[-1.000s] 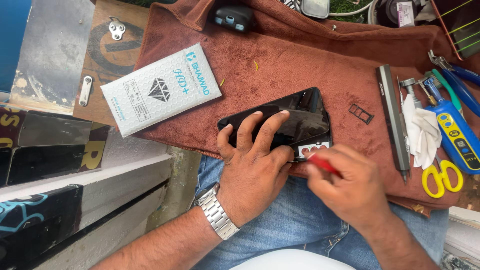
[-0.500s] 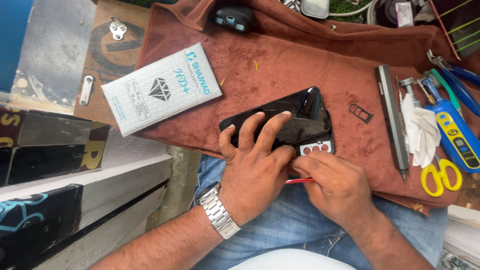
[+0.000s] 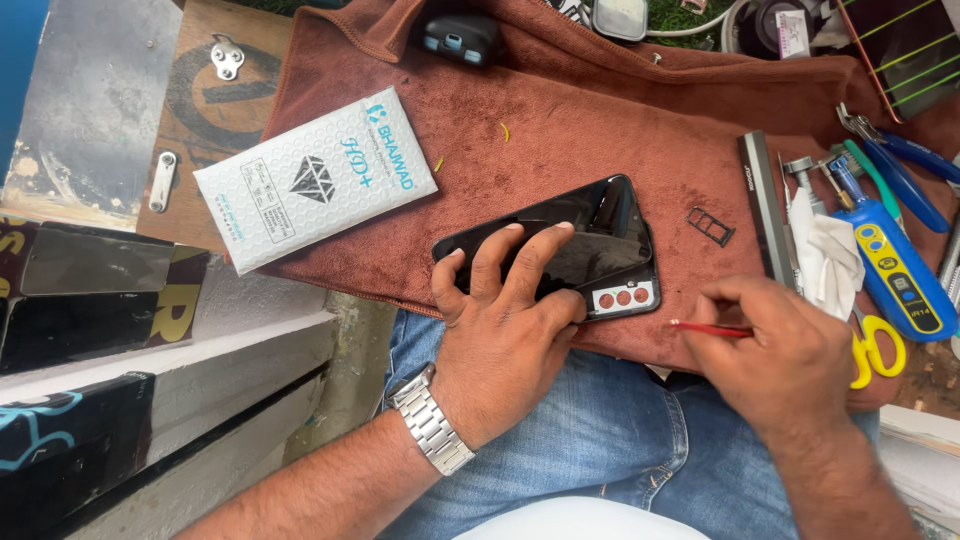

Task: The person uses a red plastic pry tool to carefully separate the back cover from the frame of a black smartphone. They work along the edges of the device to release the clips holding the cover in place.

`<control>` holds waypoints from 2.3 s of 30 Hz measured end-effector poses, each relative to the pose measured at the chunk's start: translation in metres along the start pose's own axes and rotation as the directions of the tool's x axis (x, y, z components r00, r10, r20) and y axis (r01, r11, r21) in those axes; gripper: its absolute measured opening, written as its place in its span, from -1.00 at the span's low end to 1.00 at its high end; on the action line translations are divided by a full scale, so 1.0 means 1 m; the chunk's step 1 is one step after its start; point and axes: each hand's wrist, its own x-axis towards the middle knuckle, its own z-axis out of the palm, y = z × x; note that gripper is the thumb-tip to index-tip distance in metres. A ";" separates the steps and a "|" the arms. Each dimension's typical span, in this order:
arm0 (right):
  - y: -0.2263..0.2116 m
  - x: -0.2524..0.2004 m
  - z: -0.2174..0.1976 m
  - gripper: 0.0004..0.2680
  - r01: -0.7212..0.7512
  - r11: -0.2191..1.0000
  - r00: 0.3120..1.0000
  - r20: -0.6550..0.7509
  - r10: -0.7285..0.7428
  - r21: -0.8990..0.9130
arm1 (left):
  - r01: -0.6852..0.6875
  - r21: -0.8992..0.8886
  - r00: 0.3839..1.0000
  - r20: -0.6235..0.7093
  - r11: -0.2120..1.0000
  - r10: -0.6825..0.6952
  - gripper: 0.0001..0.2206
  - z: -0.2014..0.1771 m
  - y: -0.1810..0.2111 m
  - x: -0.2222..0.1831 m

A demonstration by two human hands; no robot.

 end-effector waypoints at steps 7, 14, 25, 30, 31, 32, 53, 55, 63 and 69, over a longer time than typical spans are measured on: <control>-0.014 0.012 -0.011 -0.84 0.032 0.999 0.993 0.115 -0.029 -0.031 | 0.004 0.012 1.000 0.002 1.000 -0.004 -0.93 -0.001 0.002 0.001; -0.045 0.009 0.009 -0.80 0.043 0.985 0.954 0.287 -0.090 0.168 | 0.001 0.033 1.000 -0.005 0.999 0.000 -0.92 0.002 0.002 0.001; -0.052 0.023 0.010 -0.76 -0.004 0.992 0.869 0.491 -0.058 0.124 | -0.004 0.056 1.000 0.010 0.998 0.004 -0.90 0.002 0.000 0.000; -0.056 0.027 0.011 -0.70 0.037 0.999 0.820 0.571 -0.043 0.023 | 0.008 0.016 1.000 0.008 1.000 -0.008 -0.93 0.000 0.000 0.001; -0.053 0.026 0.010 -0.74 0.050 0.993 0.845 0.525 -0.099 0.106 | 0.005 0.005 1.000 -0.007 1.000 -0.005 -0.93 -0.001 0.000 0.001; -0.049 0.024 0.007 -0.79 0.067 0.980 0.869 0.472 -0.149 0.186 | 0.000 -0.006 1.000 -0.022 1.000 0.000 -0.92 -0.001 0.001 0.000; 0.008 0.005 -0.022 -0.89 -0.114 0.989 0.991 0.059 0.120 -0.096 | -0.068 -0.007 0.996 0.053 0.998 0.068 -0.76 -0.008 0.002 0.004; 0.005 0.005 -0.018 -0.89 -0.086 0.991 0.989 0.110 0.098 -0.106 | -0.064 -0.009 0.996 0.063 0.998 0.064 -0.77 -0.007 0.001 0.003; 0.001 0.016 -0.012 -0.89 -0.173 0.977 0.944 0.262 0.200 -0.125 | -0.046 -0.018 0.996 0.075 0.999 0.047 -0.73 -0.004 -0.002 0.000; -0.007 0.020 -0.007 -0.90 -0.293 0.954 0.921 0.286 0.264 0.060 | -0.057 -0.030 0.995 0.075 0.998 0.059 -0.72 -0.004 -0.003 0.000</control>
